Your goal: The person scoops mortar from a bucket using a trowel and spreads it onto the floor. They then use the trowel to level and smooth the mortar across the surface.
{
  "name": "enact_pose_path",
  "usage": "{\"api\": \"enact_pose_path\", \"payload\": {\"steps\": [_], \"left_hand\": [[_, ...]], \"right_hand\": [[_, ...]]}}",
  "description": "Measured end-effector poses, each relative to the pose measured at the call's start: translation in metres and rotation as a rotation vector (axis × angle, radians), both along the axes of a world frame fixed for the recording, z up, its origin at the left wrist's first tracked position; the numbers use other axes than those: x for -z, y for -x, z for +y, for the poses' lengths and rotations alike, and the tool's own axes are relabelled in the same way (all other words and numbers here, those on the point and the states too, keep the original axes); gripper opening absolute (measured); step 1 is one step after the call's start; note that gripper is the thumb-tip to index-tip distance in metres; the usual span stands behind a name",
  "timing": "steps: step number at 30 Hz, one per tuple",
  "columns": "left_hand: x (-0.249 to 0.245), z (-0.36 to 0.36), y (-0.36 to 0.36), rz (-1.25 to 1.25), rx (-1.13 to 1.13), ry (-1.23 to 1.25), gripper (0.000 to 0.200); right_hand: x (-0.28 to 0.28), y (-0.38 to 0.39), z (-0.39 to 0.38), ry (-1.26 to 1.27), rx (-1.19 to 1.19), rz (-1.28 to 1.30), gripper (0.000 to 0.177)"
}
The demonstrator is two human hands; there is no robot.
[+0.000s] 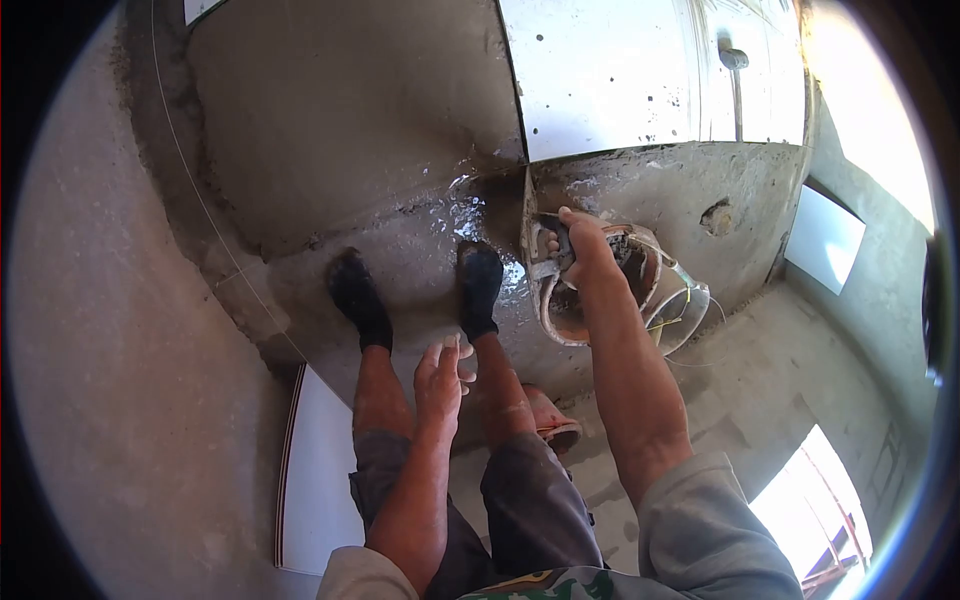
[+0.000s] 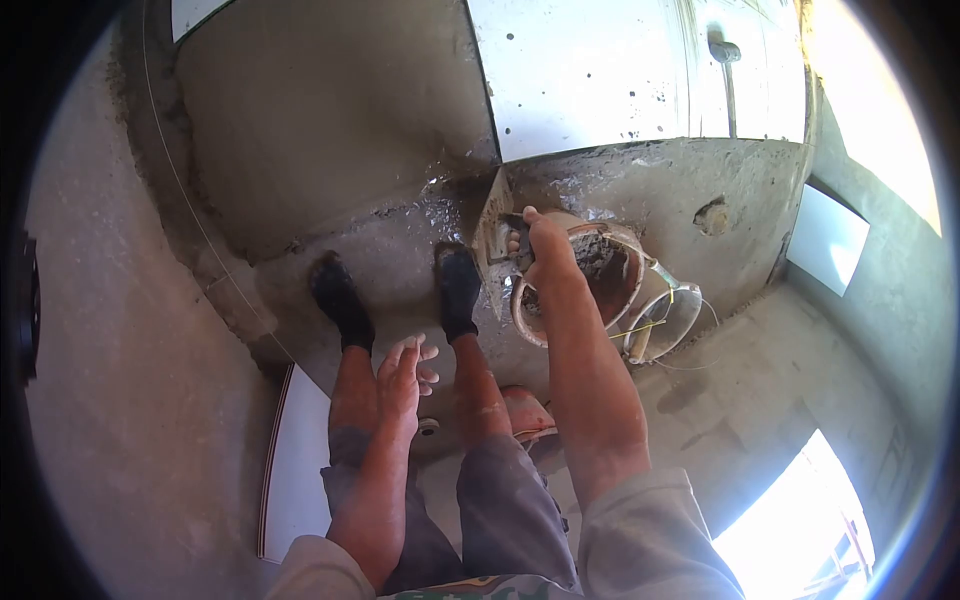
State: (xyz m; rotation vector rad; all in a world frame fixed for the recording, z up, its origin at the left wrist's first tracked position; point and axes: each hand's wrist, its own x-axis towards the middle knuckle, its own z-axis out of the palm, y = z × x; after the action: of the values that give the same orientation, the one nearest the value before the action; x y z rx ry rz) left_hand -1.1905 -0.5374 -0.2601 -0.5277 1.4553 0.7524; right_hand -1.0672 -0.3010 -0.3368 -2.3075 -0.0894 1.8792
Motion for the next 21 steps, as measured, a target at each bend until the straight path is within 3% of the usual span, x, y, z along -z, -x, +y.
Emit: {"api": "enact_pose_path", "payload": {"steps": [7,11,18,21], "left_hand": [[0.003,0.000,-0.001,-0.009,0.012,-0.010,0.053],[0.003,0.003,-0.005,-0.011,0.047,-0.004,0.054],[0.006,-0.002,-0.011,0.019,0.034,0.006,0.056],[0.010,-0.003,-0.013,0.040,0.035,0.018,0.052]], "right_hand": [[0.026,-0.004,0.005,0.011,-0.148,-0.110,0.022],[0.027,-0.008,-0.019,0.021,-0.105,-0.086,0.024],[-0.036,-0.007,-0.088,0.147,-0.048,-0.021,0.025],[-0.072,-0.013,-0.107,0.181,-0.249,0.001,0.028]]}}
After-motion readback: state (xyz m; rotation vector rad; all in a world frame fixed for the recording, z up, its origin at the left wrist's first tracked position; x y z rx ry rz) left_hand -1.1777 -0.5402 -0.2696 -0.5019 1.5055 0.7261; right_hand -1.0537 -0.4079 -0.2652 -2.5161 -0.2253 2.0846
